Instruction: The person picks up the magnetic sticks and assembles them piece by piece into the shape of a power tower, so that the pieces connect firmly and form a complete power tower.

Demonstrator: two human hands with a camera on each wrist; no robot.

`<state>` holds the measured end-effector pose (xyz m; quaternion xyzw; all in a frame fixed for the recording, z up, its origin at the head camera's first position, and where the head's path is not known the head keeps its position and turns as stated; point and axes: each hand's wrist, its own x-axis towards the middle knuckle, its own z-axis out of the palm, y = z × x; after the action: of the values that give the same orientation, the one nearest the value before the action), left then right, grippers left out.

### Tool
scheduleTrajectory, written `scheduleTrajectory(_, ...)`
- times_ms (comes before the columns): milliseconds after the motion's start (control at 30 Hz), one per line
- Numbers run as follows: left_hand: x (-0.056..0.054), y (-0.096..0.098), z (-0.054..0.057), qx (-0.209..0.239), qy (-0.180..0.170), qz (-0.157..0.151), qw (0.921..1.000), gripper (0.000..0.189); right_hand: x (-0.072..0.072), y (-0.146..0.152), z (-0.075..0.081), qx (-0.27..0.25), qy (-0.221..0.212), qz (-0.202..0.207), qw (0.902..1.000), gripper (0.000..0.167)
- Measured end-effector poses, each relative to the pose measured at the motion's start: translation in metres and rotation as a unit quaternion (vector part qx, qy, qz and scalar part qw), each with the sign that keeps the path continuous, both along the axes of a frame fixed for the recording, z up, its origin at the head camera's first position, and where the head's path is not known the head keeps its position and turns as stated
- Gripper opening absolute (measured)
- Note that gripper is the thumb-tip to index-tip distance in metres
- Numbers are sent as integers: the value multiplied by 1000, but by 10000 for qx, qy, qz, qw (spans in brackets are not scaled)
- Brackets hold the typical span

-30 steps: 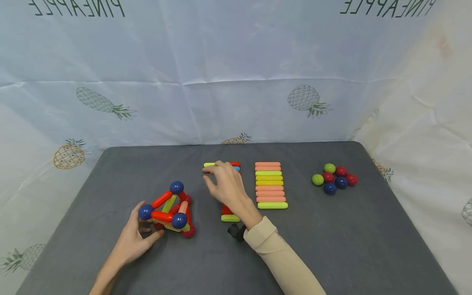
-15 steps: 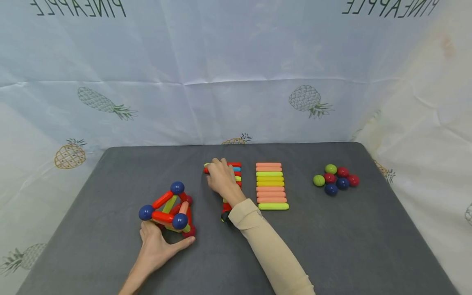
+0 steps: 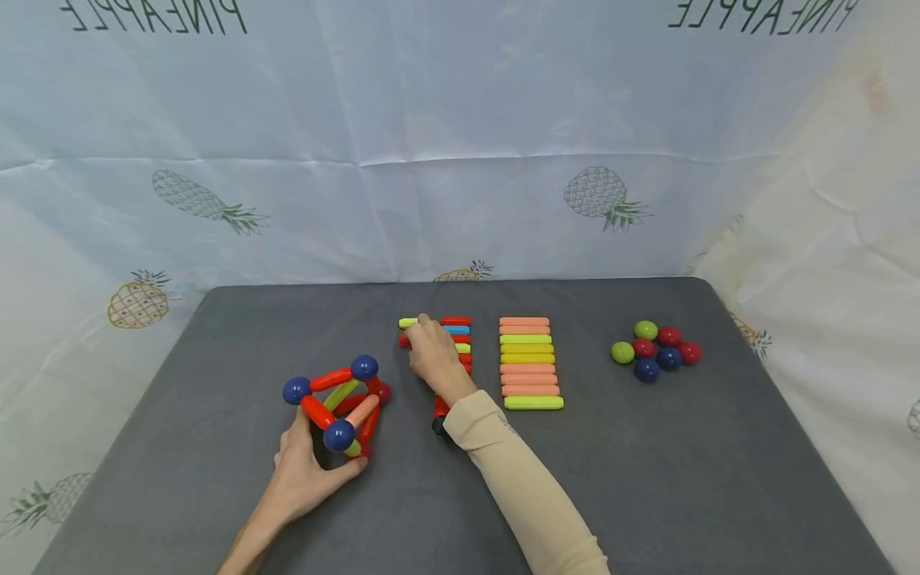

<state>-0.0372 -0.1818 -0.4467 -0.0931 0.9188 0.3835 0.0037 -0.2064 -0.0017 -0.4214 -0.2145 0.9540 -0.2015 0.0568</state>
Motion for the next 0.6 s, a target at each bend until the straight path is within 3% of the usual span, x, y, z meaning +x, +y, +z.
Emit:
scheduleTrajectory(133, 0, -2, 1, 30, 94, -229, 9997, 119, 2, 1, -2, -246, -113, -22, 9996, 15)
scheduleTrajectory(267, -1, -3, -1, -106, 198, -319, 9992, 118, 3, 3, -3, -170, -249, 40, 9995, 19)
scheduleTrajectory(400, -5, -5, -5, 2, 830, -608, 9947, 103, 6, 6, -1, -218, -361, 212, 9989, 23)
scheduleTrajectory(500, -7, -8, -7, 220, 1149, -922, 9888, 89, 9, 9, 8, -633, -310, 385, 9968, 21)
scheduleTrajectory(600, -6, -10, -6, 426, 1005, -1129, 9876, 80, 16, 11, 24, -1206, -256, 574, 9907, 19)
